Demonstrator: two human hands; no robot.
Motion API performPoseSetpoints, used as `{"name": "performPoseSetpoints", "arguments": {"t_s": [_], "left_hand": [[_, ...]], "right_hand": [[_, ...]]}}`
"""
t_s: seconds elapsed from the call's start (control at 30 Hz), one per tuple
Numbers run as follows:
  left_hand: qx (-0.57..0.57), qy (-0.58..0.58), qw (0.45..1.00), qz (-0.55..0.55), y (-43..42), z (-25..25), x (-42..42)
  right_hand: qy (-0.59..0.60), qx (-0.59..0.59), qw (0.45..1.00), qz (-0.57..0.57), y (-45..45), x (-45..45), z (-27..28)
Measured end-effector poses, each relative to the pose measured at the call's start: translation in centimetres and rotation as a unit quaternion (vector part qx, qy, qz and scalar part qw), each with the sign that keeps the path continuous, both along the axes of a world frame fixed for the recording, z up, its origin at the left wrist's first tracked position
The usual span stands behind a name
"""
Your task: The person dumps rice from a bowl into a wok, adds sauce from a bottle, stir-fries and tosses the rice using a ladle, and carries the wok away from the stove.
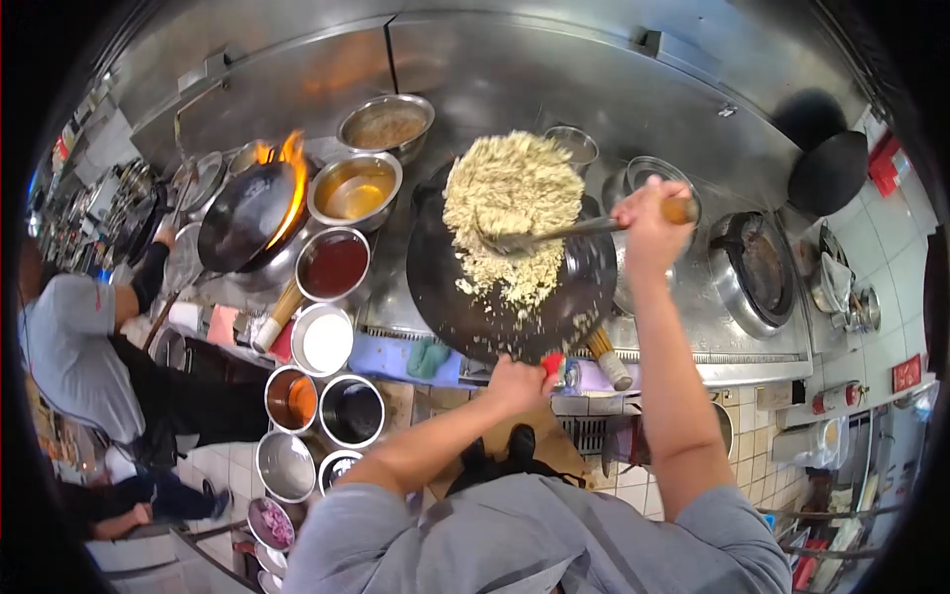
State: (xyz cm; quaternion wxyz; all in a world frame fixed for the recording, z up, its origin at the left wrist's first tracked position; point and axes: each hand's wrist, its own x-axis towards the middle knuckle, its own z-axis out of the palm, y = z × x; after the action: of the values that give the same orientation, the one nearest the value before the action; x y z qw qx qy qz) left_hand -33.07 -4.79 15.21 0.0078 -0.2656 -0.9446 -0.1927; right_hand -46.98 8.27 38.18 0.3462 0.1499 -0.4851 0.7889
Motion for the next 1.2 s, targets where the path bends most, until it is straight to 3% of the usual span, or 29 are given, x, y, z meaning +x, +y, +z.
{"name": "performPoseSetpoints", "arguments": {"t_s": [0.07, 0.1, 0.13, 0.17, 0.23, 0.3, 0.33, 0.4, 0.43, 0.47, 0.5, 0.53, 0.57, 0.6, 0.67, 0.73, 0.8, 0.87, 0.93, 0.97, 1.0, 1.03, 1.07, 1.13, 1.2], "left_hand": [[0.028, 0.01, 0.999, -0.019, -0.5, 8.0, 0.9], [0.019, 0.013, 1.0, -0.011, -0.5, 11.9, -1.2], [0.05, 0.132, 0.99, -0.018, -0.8, 12.6, -4.4], [0.104, 0.108, 0.989, 0.005, -0.7, 14.6, -6.5], [0.096, 0.142, 0.985, 0.009, 0.1, 10.8, -9.3], [0.084, 0.144, 0.985, 0.052, 0.7, 3.3, -8.3], [0.079, 0.145, 0.982, 0.087, 1.2, 0.7, -6.3], [0.022, 0.02, 0.999, 0.045, 0.0, 0.2, -1.2], [0.04, 0.035, 0.999, 0.013, -0.4, 1.0, 0.6], [0.058, 0.046, 0.997, -0.018, -0.6, 2.8, 2.3], [-0.024, -0.101, 0.994, -0.036, -0.6, 9.5, 1.6], [0.0, -0.049, 0.999, -0.014, -0.9, 12.5, -0.4], [0.039, 0.093, 0.995, -0.01, -1.1, 13.3, -3.0], [0.09, 0.1, 0.991, -0.004, -1.1, 14.7, -5.9], [0.068, 0.159, 0.985, -0.006, 0.1, 11.4, -9.1], [0.09, 0.149, 0.983, 0.052, 1.3, 3.9, -8.9], [0.051, 0.107, 0.99, 0.072, 1.5, -0.1, -5.1], [-0.014, -0.011, 1.0, 0.025, 0.3, 1.2, -0.4], [0.063, 0.094, 0.993, -0.025, -0.7, 4.4, 1.1], [-0.034, -0.052, 0.997, -0.04, -1.0, 11.5, -0.9], [-0.033, -0.088, 0.996, 0.001, -1.1, 14.7, -2.9], [0.059, 0.046, 0.997, 0.021, -1.1, 14.4, -5.5], [0.049, 0.089, 0.995, 0.011, -0.7, 13.5, -8.4], [0.052, 0.146, 0.988, 0.012, -0.4, 9.2, -10.7], [0.059, 0.133, 0.987, 0.067, 0.2, 3.1, -8.9]], "right_hand": [[-0.148, 0.071, 0.986, 0.038, 1.4, 1.6, 3.6], [-0.107, 0.077, 0.99, 0.045, 2.1, 2.8, 6.1], [-0.067, 0.084, 0.993, 0.054, 2.4, 3.6, 7.5], [-0.071, 0.082, 0.992, 0.059, 1.9, 3.4, 7.1], [-0.057, 0.064, 0.996, -0.003, 0.5, 2.2, 6.7], [-0.051, 0.05, 0.995, -0.068, -2.4, -1.1, 0.1], [0.004, 0.029, 0.999, -0.037, -2.2, -1.5, -1.7], [0.011, 0.026, 0.999, -0.043, -1.4, 0.1, -0.9], [-0.019, 0.055, 0.998, -0.012, -0.6, 0.7, 0.4], [-0.053, 0.084, 0.995, 0.02, 0.3, 1.5, 2.0], [-0.07, 0.094, 0.992, 0.048, 1.3, 2.6, 3.9], [-0.082, 0.102, 0.989, 0.075, 1.9, 3.4, 6.1], [-0.057, 0.091, 0.993, 0.056, 1.8, 4.5, 8.5], [-0.031, 0.078, 0.996, 0.033, 1.7, 5.4, 9.8], [-0.032, 0.075, 0.997, -0.003, 0.4, 3.3, 7.4], [-0.045, 0.069, 0.994, -0.077, -2.2, -0.4, 0.6], [-0.019, 0.046, 0.996, -0.078, -1.8, -0.5, -0.4], [0.001, 0.027, 0.997, -0.078, -0.6, 0.5, -0.1], [-0.111, 0.058, 0.99, 0.061, 1.1, 1.6, 3.4], [-0.094, 0.104, 0.989, 0.052, 1.1, 2.8, 5.5], [-0.063, 0.098, 0.992, 0.056, 1.7, 3.5, 7.5], [-0.041, 0.083, 0.994, 0.054, 1.5, 3.6, 8.6], [-0.019, 0.066, 0.996, 0.048, 1.2, 3.8, 9.1], [-0.052, 0.076, 0.994, -0.059, -1.0, 0.2, 4.0], [-0.044, 0.028, 0.997, -0.057, -1.6, -2.1, -2.3]]}}
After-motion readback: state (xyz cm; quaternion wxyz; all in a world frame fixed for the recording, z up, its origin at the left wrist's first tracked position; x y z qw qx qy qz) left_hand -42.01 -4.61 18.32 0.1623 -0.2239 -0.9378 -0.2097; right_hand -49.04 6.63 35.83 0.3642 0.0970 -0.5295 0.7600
